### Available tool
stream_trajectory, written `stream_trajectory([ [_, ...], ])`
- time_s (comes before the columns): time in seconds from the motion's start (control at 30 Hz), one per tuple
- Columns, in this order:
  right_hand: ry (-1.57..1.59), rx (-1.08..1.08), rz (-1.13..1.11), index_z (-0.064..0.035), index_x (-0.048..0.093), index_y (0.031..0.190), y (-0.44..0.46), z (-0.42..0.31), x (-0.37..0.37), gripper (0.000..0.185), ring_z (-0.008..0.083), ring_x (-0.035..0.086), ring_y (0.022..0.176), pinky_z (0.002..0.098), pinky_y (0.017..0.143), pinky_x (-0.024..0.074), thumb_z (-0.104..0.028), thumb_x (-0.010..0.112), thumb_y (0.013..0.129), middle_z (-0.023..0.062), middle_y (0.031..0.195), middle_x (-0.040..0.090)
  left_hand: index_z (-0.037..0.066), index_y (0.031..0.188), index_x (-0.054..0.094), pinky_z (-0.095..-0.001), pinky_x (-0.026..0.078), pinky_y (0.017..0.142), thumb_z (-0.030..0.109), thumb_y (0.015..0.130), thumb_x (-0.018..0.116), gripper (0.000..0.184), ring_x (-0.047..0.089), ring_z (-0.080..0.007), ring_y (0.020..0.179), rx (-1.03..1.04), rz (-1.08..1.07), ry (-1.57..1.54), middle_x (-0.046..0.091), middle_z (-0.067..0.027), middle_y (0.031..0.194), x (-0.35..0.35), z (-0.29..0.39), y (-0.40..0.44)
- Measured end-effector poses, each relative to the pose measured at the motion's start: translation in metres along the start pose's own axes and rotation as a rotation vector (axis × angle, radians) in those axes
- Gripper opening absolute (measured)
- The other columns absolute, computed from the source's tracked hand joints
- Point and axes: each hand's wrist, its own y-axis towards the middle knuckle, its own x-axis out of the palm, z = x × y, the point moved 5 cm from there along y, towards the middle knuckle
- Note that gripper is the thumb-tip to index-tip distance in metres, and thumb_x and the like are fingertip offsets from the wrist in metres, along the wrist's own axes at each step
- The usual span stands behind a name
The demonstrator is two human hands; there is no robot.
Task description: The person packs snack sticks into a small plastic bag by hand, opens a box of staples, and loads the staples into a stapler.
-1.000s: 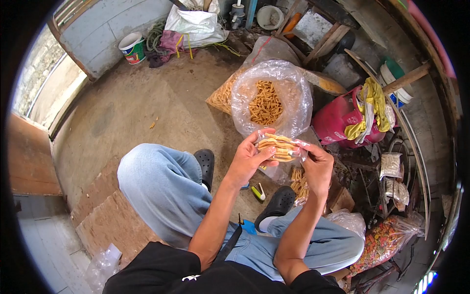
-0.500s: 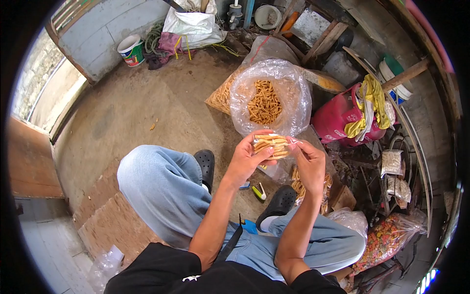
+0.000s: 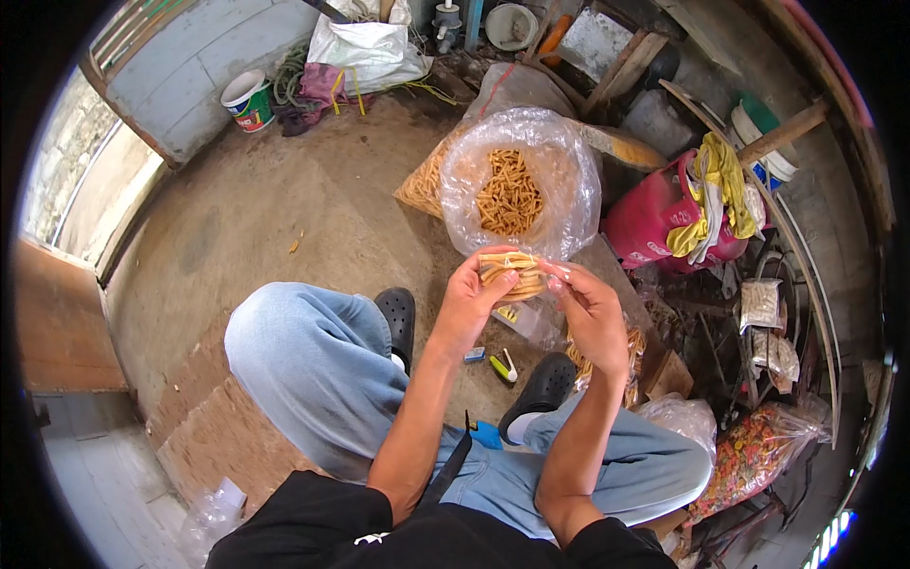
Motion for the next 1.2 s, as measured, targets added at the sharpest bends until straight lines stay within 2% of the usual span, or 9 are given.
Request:
stream_trajectory([
  [0.07,-0.002,-0.024,-0.013,0.0004,0.064,0.112,0.0,-0.001,0.003,0.023,0.011,0.059,0.091,0.0241,0.081,0.0467,-0.004,0.058,0.09,0.0096,0.106,0.066,0.002,0.123,0.047,-0.0343,0.052,0.09,0.004,0.091,0.056,0.034,0.06,-0.0191,0.104,-0.001,0.004,0.027,0.059,-0.011,0.115,-0.002,-0.001,0.0],
  [0.17,0.056,-0.021,0.016,0.001,0.065,0.11,0.0,0.005,0.004,0.022,0.0117,0.06,0.09,0.024,0.08,0.0469,-0.003,0.059,0.089,0.0107,0.106,0.067,0.002,0.122,0.048,-0.0328,0.054,0.086,0.009,0.092,0.056,0.032,0.062,-0.0183,0.101,-0.001,0.026,0.087,0.06,-0.0101,0.113,-0.001,0.002,-0.001],
  [0.23,0.117,0.008,0.067,0.0008,0.066,0.108,0.001,0.005,0.003,0.021,0.0109,0.06,0.088,0.0233,0.079,0.0469,-0.004,0.06,0.088,0.0098,0.103,0.068,0.003,0.12,0.05,-0.0314,0.057,0.077,0.016,0.094,0.055,0.03,0.065,-0.0184,0.095,-0.056,0.075,0.036,0.063,-0.0093,0.109,-0.001,0.002,-0.001],
  [0.3,0.04,0.136,0.159,-0.0012,0.068,0.104,0.0,0.007,-0.002,0.02,0.0087,0.059,0.077,0.0227,0.07,0.0475,-0.005,0.065,0.084,0.0078,0.089,0.07,0.004,0.119,0.051,-0.031,0.059,0.073,0.019,0.094,0.055,0.029,0.066,-0.0187,0.091,-0.059,0.095,0.035,0.064,-0.0092,0.107,-0.003,0.002,0.0],
  [0.33,0.044,0.157,0.175,-0.0012,0.068,0.104,0.0,0.01,-0.003,0.02,0.0087,0.059,0.077,0.0227,0.07,0.0475,-0.005,0.065,0.084,0.0078,0.089,0.07,0.004,0.117,0.052,-0.0306,0.06,0.068,0.022,0.095,0.055,0.029,0.067,-0.0189,0.088,-0.051,0.123,0.029,0.065,-0.009,0.105,-0.006,0.002,0.0],
  [0.43,-0.071,0.078,0.229,-0.0044,0.071,0.099,0.0,0.009,-0.003,0.018,0.0061,0.053,0.063,0.0237,0.058,0.0447,-0.005,0.067,0.081,0.0067,0.073,0.067,0.003,0.115,0.052,-0.0295,0.061,0.066,0.023,0.094,0.055,0.029,0.068,-0.0186,0.086,-0.035,0.133,0.04,0.065,-0.0113,0.104,-0.01,-0.001,0.001],
  [0.77,0.045,0.042,0.214,-0.0033,0.07,0.101,0.003,0.02,0.001,0.02,0.0075,0.059,0.071,0.0235,0.065,0.0476,-0.002,0.067,0.081,0.0096,0.082,0.07,0.002,0.116,0.051,-0.0296,0.061,0.068,0.025,0.095,0.055,0.032,0.067,-0.0185,0.087,0.004,0.169,0.045,0.064,-0.0112,0.104,-0.014,-0.003,0.005],
  [0.97,0.039,0.0,0.249,-0.0034,0.07,0.097,0.003,0.023,-0.007,0.019,0.0089,0.059,0.072,0.0231,0.063,0.0461,-0.002,0.07,0.079,0.0075,0.086,0.069,0.004,0.12,0.048,-0.0322,0.061,0.07,0.026,0.098,0.048,0.031,0.066,-0.0204,0.092,-0.021,0.131,0.046,0.062,-0.0127,0.111,-0.011,-0.003,0.004],
  [1.2,-0.153,-0.065,0.406,-0.0041,0.071,0.095,0.001,0.017,-0.025,0.015,0.0114,0.056,0.08,0.0247,0.065,0.0433,-0.012,0.07,0.081,0.0048,0.095,0.06,0.005,0.125,0.046,-0.0391,0.06,0.075,0.038,0.101,0.033,0.043,0.063,-0.0253,0.101,-0.08,0.072,-0.092,0.058,-0.0147,0.119,-0.01,-0.006,0.004],
])
